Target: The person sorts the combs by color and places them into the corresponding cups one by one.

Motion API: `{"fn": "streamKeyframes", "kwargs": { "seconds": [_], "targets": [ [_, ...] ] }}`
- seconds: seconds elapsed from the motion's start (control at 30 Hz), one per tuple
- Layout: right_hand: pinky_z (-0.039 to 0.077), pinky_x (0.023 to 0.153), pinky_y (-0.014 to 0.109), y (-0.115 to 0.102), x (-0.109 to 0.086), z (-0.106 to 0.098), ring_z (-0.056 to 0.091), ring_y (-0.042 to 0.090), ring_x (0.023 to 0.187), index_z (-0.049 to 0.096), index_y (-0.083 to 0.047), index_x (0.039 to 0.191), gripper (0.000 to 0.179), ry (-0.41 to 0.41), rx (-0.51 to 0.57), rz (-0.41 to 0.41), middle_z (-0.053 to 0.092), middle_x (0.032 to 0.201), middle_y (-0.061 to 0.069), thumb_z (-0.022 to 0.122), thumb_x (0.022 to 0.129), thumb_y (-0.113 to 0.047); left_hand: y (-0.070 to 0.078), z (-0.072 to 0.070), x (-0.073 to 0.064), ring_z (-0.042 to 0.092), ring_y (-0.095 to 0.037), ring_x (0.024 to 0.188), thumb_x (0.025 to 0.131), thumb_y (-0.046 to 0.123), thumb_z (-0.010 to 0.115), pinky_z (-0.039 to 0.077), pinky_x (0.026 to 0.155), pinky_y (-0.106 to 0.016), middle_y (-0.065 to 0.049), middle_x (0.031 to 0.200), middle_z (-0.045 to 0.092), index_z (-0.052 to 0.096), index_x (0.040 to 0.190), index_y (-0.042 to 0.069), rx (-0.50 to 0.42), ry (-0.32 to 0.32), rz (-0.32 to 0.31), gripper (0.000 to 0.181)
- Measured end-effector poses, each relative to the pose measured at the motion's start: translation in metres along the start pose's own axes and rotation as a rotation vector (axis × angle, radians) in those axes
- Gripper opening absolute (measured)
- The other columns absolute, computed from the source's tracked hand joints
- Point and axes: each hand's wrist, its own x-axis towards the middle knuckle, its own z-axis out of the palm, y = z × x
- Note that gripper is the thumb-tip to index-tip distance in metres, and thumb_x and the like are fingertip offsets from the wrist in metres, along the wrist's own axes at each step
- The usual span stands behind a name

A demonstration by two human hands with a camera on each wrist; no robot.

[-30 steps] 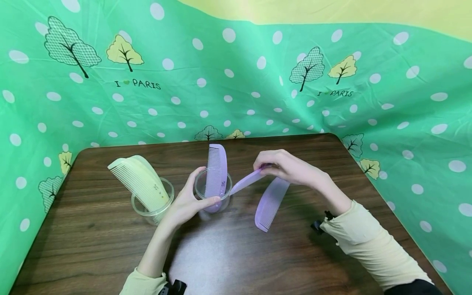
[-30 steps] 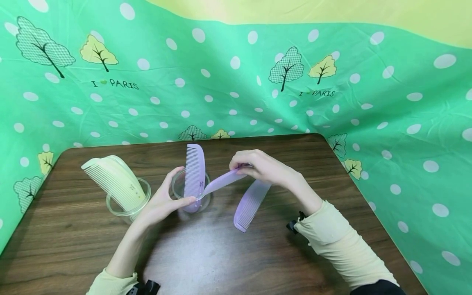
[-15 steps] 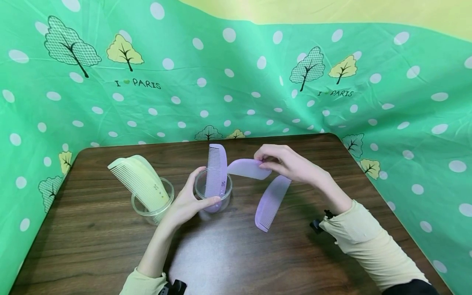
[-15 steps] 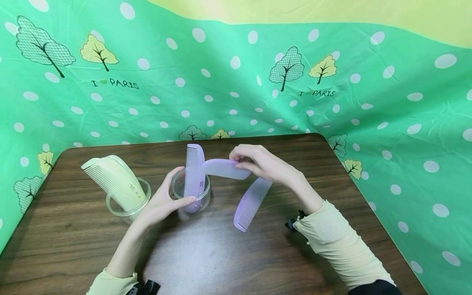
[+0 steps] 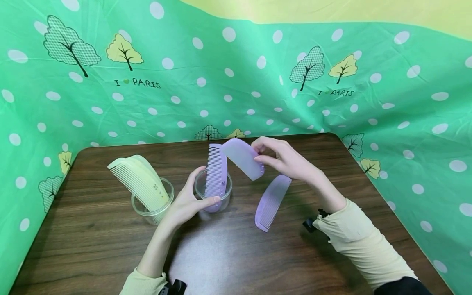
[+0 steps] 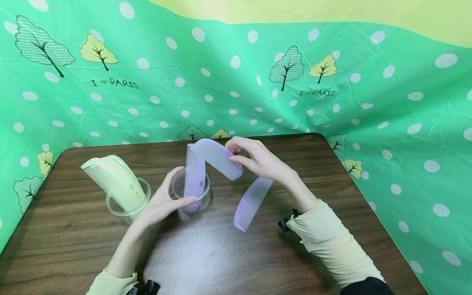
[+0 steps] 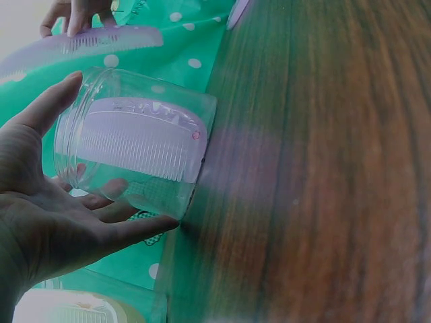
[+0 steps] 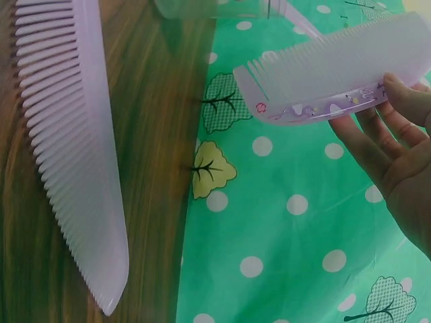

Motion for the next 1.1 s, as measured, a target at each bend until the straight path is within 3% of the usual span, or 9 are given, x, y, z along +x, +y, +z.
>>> {"fn": "streamKeyframes", "kwargs": {
  "seconds": [0.23, 0.53, 0.8, 0.97, 1.1],
  "targets": [
    [0.055, 0.075, 0.023, -0.007, 0.006, 0.005, 0.064, 0.010, 0.095, 0.064, -0.015, 0.112, 0.017, 0.083, 0.086, 0.056, 0.067, 0.104, -0.001, 0.069, 0.098, -0.009, -0.001, -0.001, 0.000, 0.033, -0.029, 0.154, 0.081, 0.042, 0.087, 0.024, 0.124, -0.061, 0.002, 0.166, 0.034, 0.025, 0.157, 0.039, 0.000, -0.004, 0.000, 0.098],
    [0.061, 0.077, 0.035, -0.018, 0.016, 0.009, 0.064, 0.019, 0.088, 0.063, -0.013, 0.116, 0.020, 0.132, 0.262, 0.130, 0.064, 0.100, 0.005, 0.070, 0.098, -0.009, -0.001, 0.000, 0.000, 0.035, -0.029, 0.153, 0.080, 0.042, 0.087, 0.026, 0.124, -0.060, 0.002, 0.165, 0.035, 0.026, 0.156, 0.040, 0.001, -0.002, -0.002, 0.098],
    [0.063, 0.074, 0.038, -0.027, 0.025, 0.018, 0.067, 0.020, 0.089, 0.062, -0.005, 0.119, 0.024, 0.192, 0.376, 0.098, 0.065, 0.100, 0.007, 0.069, 0.096, -0.003, 0.000, 0.000, 0.001, 0.034, -0.029, 0.153, 0.080, 0.041, 0.088, 0.025, 0.124, -0.060, 0.002, 0.165, 0.036, 0.025, 0.158, 0.036, -0.006, 0.002, -0.001, 0.100],
    [0.063, 0.072, 0.046, -0.030, 0.029, 0.030, 0.067, 0.019, 0.087, 0.062, -0.003, 0.118, 0.025, 0.222, 0.386, 0.083, 0.065, 0.099, 0.007, 0.069, 0.095, 0.000, -0.002, 0.000, 0.001, 0.032, -0.030, 0.154, 0.079, 0.043, 0.088, 0.024, 0.124, -0.061, 0.001, 0.166, 0.034, 0.025, 0.158, 0.036, 0.006, -0.002, -0.006, 0.101],
    [0.062, 0.070, 0.043, -0.031, 0.031, 0.039, 0.067, 0.019, 0.087, 0.062, -0.004, 0.117, 0.024, 0.252, 0.386, 0.087, 0.064, 0.099, 0.007, 0.071, 0.094, 0.000, -0.002, -0.001, 0.001, 0.031, -0.030, 0.155, 0.080, 0.044, 0.087, 0.024, 0.124, -0.061, 0.000, 0.167, 0.033, 0.024, 0.158, 0.037, 0.011, -0.005, -0.011, 0.101]
  ]
}}
